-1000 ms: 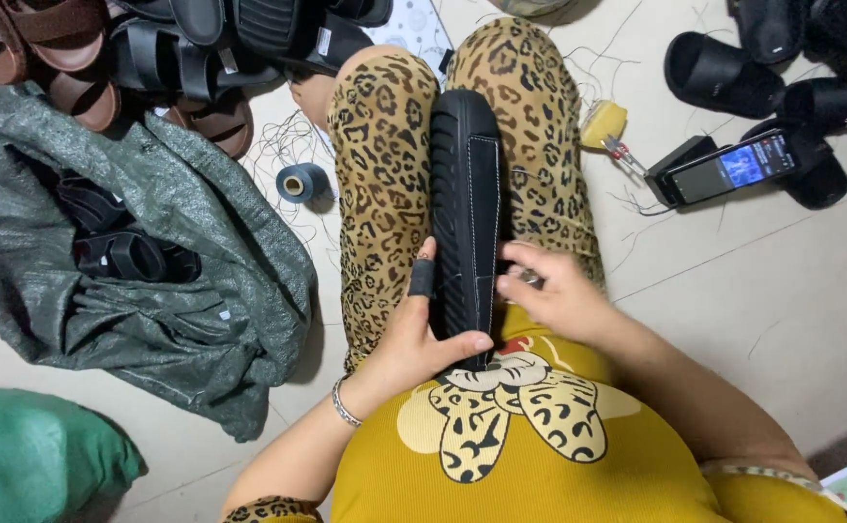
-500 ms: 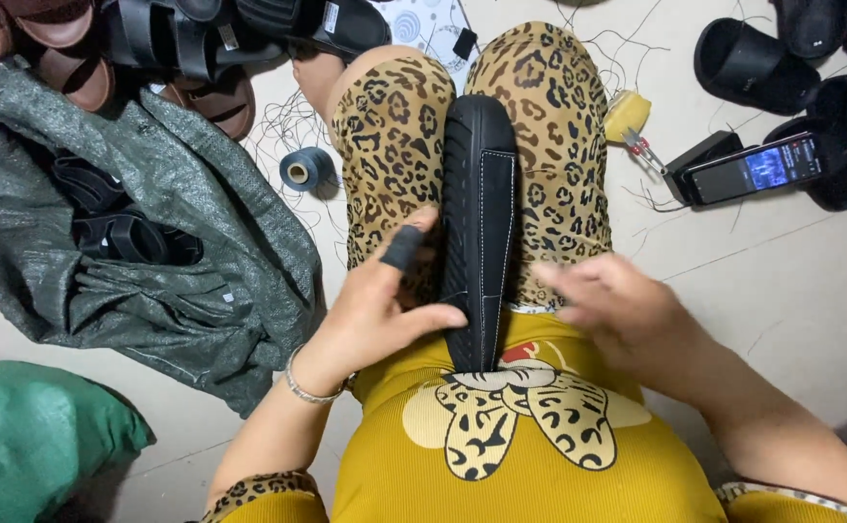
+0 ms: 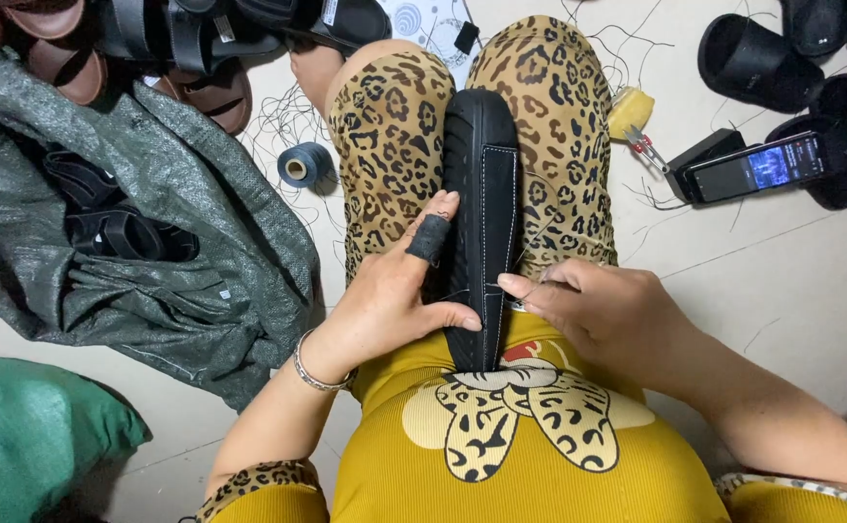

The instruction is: Hand-sewing a black sandal strap using a needle and thread while sitting on the floor.

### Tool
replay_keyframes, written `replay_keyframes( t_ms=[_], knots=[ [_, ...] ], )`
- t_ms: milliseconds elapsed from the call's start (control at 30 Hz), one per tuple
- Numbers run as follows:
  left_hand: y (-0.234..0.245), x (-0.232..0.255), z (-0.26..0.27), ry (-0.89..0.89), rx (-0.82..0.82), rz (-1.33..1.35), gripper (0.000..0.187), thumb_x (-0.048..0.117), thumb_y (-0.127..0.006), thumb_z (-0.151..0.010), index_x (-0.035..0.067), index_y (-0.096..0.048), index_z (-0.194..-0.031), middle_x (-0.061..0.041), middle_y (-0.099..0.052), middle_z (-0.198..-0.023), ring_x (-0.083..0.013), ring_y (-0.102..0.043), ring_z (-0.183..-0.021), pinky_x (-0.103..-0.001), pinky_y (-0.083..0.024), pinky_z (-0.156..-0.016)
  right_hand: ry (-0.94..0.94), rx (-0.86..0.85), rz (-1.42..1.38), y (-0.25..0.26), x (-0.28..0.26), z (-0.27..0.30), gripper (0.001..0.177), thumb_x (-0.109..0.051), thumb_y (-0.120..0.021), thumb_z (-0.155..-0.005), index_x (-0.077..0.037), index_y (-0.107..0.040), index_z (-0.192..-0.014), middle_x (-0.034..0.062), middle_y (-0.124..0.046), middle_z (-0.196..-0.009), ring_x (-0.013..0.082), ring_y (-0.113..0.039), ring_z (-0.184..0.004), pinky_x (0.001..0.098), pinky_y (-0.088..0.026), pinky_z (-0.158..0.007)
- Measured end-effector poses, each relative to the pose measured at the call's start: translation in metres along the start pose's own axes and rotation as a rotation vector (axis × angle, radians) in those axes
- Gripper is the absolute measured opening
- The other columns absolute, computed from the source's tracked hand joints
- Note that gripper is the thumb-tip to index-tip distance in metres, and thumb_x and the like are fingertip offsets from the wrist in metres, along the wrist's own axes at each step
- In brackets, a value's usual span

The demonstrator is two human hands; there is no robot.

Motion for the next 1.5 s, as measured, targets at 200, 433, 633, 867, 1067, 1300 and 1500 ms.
replay_keyframes(
  t_ms=[200, 433, 633, 867, 1067, 1300, 1500],
  knots=[
    [-0.007, -0.006, -0.002, -0.031, 0.024, -0.033, 0.120, 0.062, -0.077, -0.078, 0.007, -0.010, -0.161, -0.020, -0.021, -0.170, -0.0333, -0.035, -0.155, -0.044, -0.051, -0.108, 0.011, -0.086, 0.362, 0.011, -0.015, 0.001, 0.061, -0.018, -0.069, -0.083, -0.035, -0.061, -0.141, -0.0035, -0.046, -0.071, 0.0174, -0.044, -0.044, 0.0359, -0.039, -0.032],
    [-0.015, -0.008, -0.005, 0.010, 0.021, -0.078, 0.121, 0.064, -0.075, -0.080, 0.007, -0.005, -0.162, -0.022, -0.020, -0.170, -0.0365, -0.037, -0.153, -0.047, -0.054, -0.101, -0.045, -0.194, 0.484, 0.007, -0.019, 0.002, 0.065, -0.033, -0.067, -0.084, -0.035, -0.052, -0.147, -0.0012, -0.051, -0.080, 0.0216, -0.056, -0.045, 0.0395, -0.047, -0.035],
    [-0.016, -0.010, -0.006, 0.046, 0.011, -0.036, 0.121, 0.068, -0.068, -0.079, 0.008, -0.003, -0.161, -0.023, -0.019, -0.170, -0.0432, -0.049, -0.143, -0.049, -0.055, -0.096, 0.094, 0.090, 0.242, 0.020, -0.024, -0.021, 0.039, -0.014, -0.066, -0.088, -0.026, -0.068, -0.126, -0.0011, -0.057, -0.080, 0.0202, -0.053, -0.047, 0.0359, -0.040, -0.036],
    [-0.017, -0.016, -0.006, 0.069, 0.004, -0.035, 0.123, 0.071, -0.064, -0.078, 0.007, 0.002, -0.160, -0.026, -0.027, -0.168, -0.0462, -0.066, -0.109, -0.049, -0.056, -0.085, 0.214, 0.106, 0.144, 0.014, -0.036, -0.052, 0.016, -0.012, -0.059, -0.101, -0.012, -0.058, -0.085, 0.0004, -0.059, -0.073, 0.0142, -0.057, -0.053, 0.0283, -0.044, -0.040],
    [-0.016, -0.020, -0.013, 0.195, -0.085, -0.073, 0.126, 0.071, -0.068, -0.076, 0.012, 0.000, -0.164, -0.020, -0.071, -0.098, -0.0406, -0.071, -0.075, -0.044, -0.052, -0.059, 0.123, 0.100, 0.187, 0.010, -0.029, -0.053, 0.025, -0.025, -0.055, -0.106, -0.016, -0.051, -0.082, 0.0014, -0.053, -0.070, 0.0203, -0.059, -0.052, 0.0382, -0.045, -0.041],
    [-0.010, -0.015, 0.003, 0.119, 0.171, 0.043, 0.108, 0.055, -0.082, -0.071, 0.002, -0.036, -0.153, -0.019, -0.050, -0.153, -0.0318, -0.054, -0.139, -0.044, -0.044, -0.115, 0.084, 0.045, -0.092, 0.024, -0.025, -0.053, 0.014, -0.023, -0.060, -0.105, -0.010, -0.057, -0.099, 0.0037, -0.058, -0.072, 0.0223, -0.057, -0.050, 0.0407, -0.048, -0.041],
    [0.005, -0.048, 0.035, 0.122, 0.414, 0.468, 0.006, 0.013, -0.083, -0.083, 0.009, -0.079, -0.084, -0.003, -0.072, -0.074, -0.0180, -0.068, -0.064, -0.029, -0.056, -0.064, 0.063, 0.011, -0.196, 0.022, -0.021, -0.060, 0.021, -0.024, -0.054, -0.107, -0.007, -0.061, -0.098, 0.0105, -0.064, -0.065, 0.0213, -0.064, -0.042, 0.0287, -0.053, -0.043]
  ],
)
Point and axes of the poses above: each hand's wrist, its own z-axis away from the middle knuckle, its own y-axis out of the back of the hand, x = y × z, the point moved 5 cm from there along -z, towards the middle knuckle
